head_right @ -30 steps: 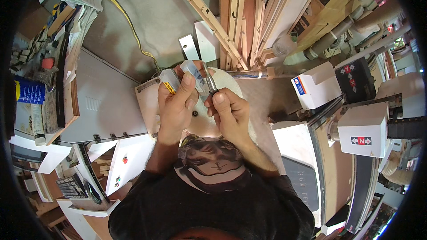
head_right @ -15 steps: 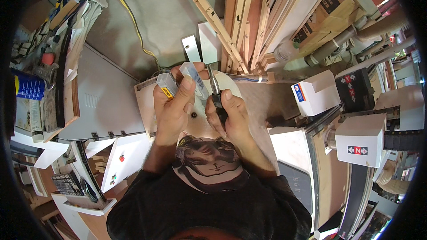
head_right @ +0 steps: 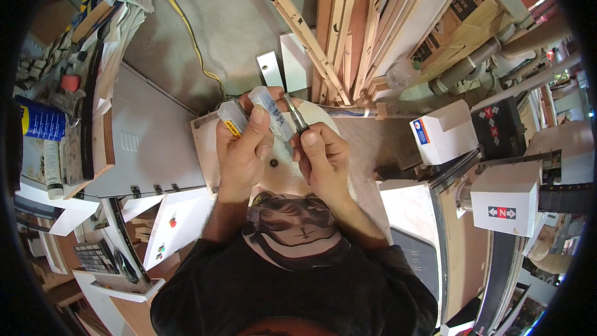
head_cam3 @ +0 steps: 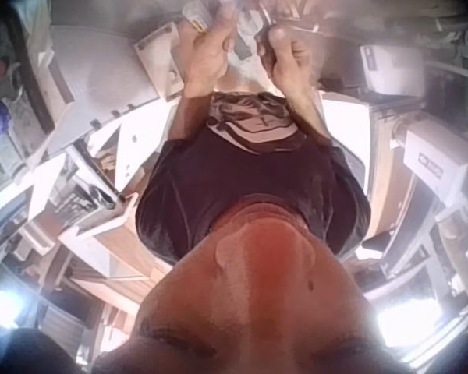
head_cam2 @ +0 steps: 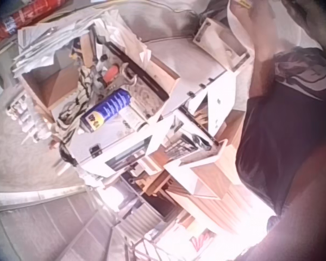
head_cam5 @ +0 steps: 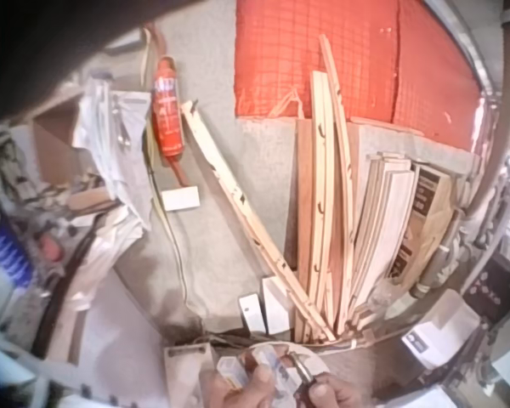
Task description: The person walks through a workshop and uses a wrench to tighten a bolt on a large piece of machinery. They then move to a cluttered workbench, pick up a small metal component, and use a screwdriver to manipulate it.
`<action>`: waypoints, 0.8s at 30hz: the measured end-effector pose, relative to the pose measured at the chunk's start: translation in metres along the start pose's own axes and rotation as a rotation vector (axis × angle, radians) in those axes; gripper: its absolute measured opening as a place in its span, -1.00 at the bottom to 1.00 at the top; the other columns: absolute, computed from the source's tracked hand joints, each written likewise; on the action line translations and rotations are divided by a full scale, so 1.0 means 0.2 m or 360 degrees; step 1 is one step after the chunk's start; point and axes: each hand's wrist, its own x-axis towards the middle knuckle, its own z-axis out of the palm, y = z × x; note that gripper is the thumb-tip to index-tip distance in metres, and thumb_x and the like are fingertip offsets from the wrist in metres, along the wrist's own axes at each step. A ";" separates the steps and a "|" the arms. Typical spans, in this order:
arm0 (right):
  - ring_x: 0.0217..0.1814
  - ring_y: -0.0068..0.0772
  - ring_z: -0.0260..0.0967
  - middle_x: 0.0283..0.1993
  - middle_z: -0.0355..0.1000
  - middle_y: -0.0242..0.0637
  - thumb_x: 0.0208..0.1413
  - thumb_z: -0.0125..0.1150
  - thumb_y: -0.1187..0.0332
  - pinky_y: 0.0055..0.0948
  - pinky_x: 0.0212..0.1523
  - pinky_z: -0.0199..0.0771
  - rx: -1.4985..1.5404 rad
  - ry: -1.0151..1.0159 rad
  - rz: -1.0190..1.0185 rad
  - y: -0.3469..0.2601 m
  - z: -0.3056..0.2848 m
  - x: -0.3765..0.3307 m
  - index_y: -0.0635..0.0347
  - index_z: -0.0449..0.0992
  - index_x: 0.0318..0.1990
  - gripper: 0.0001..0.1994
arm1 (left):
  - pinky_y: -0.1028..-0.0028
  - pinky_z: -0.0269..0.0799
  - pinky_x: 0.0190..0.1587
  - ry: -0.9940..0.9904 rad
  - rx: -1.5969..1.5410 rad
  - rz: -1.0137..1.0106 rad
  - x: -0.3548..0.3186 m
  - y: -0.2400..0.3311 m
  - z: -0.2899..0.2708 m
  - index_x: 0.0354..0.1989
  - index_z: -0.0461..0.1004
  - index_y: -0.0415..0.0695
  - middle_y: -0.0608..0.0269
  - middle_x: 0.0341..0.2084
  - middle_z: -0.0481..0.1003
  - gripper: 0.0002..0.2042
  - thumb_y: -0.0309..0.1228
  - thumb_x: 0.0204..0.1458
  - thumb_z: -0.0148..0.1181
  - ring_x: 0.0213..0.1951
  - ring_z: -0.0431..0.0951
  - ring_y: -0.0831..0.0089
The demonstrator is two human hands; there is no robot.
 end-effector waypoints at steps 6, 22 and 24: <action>-0.78 -0.78 0.04 -0.57 0.39 -0.36 0.36 0.16 0.17 -0.68 -0.78 -0.05 -0.0225 0.0192 -0.0206 0.01 0.02 0.01 0.31 0.47 -0.30 -0.68 | 0.76 0.04 -0.57 0.0003 -0.0022 0.0040 0.00 -0.01 0.00 0.06 0.48 -0.33 -0.01 -0.13 0.64 -0.60 -0.20 0.29 0.15 -0.66 0.12 0.84; -0.53 -0.81 0.22 -0.44 0.45 -0.46 0.10 0.47 0.42 -0.71 -0.55 0.15 -0.0706 0.0238 -0.0599 0.08 -0.02 -0.02 0.29 0.49 -0.30 -0.78 | 0.74 0.15 -0.55 0.0051 -0.1220 -0.0148 0.09 -0.08 -0.12 0.18 0.36 -0.08 -0.01 0.16 0.47 -0.67 -0.19 0.37 0.02 -0.64 0.18 0.79; -0.54 -0.81 0.22 -0.46 0.46 -0.45 0.08 0.48 0.42 -0.70 -0.56 0.15 -0.0817 0.0229 -0.0621 0.08 -0.02 -0.01 0.30 0.50 -0.32 -0.78 | 0.74 0.15 -0.55 0.0033 -0.1235 -0.0159 0.08 -0.10 -0.12 0.18 0.37 -0.08 0.00 0.13 0.49 -0.67 -0.19 0.37 0.02 -0.64 0.18 0.79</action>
